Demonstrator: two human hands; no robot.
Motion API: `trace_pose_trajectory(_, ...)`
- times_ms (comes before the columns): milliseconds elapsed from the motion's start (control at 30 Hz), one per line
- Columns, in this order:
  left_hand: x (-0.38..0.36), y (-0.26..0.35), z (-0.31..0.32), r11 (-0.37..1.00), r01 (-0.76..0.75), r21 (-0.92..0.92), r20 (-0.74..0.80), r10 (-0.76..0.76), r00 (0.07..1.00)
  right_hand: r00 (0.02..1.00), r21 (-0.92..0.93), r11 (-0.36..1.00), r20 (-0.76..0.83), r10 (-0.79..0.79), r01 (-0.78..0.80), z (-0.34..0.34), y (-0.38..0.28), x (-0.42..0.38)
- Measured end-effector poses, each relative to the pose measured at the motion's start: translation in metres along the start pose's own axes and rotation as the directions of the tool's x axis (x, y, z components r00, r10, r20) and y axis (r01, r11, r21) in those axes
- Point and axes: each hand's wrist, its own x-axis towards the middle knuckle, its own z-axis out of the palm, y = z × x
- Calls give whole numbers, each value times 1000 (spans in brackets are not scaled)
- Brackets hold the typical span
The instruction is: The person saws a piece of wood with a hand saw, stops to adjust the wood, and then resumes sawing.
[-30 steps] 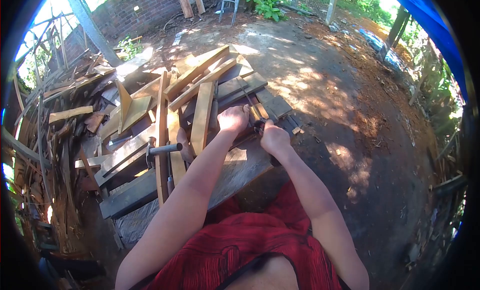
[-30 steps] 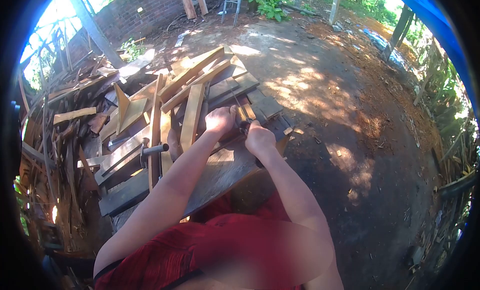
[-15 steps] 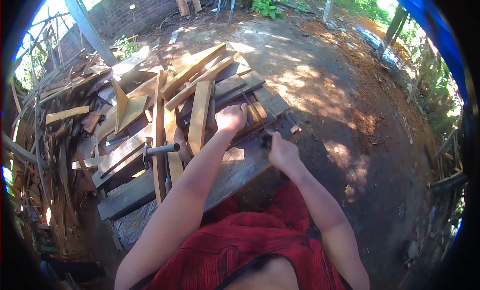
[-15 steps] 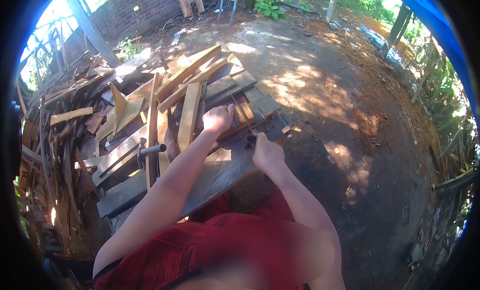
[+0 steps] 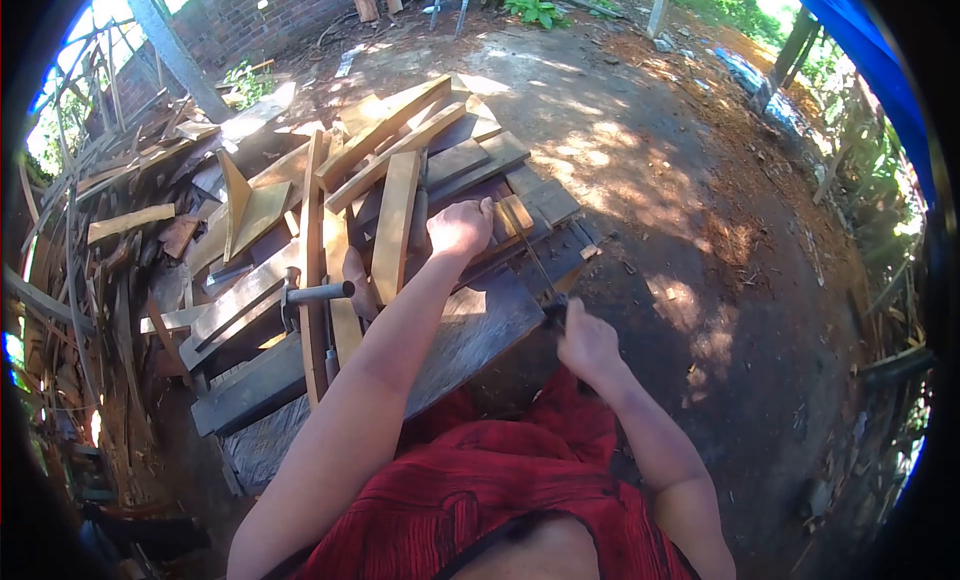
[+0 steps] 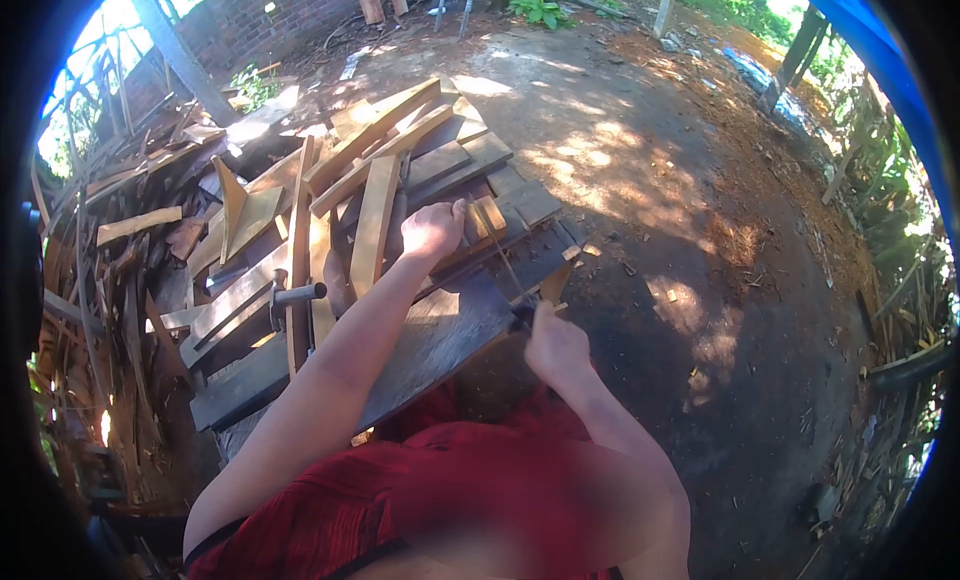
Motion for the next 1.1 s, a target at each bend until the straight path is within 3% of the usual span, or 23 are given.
trace_pose_trajectory(233,3,1,-1,998,20,53,-29,-19,999,992,59,998,-123,-28,36,-11,-57,100)
trace_pose_trajectory(400,0,-2,1,999,37,34,9,-38,999,996,26,999,-84,-39,41,5,-18,37)
trace_pose_trajectory(567,-1,3,-6,999,30,35,53,-32,998,997,-33,999,74,25,-23,-9,-9,-7)
trace_pose_trajectory(833,3,-1,1,999,19,47,-22,-18,1000,992,23,999,-117,-45,48,-8,-56,103)
trace_pose_trajectory(933,1,1,1,999,20,46,18,-20,1000,998,75,997,-64,-29,34,-6,-38,72)
trace_pose_trajectory(1100,1,0,-4,999,25,39,17,-25,1000,1000,-1,1000,3,-17,17,7,-4,-3)
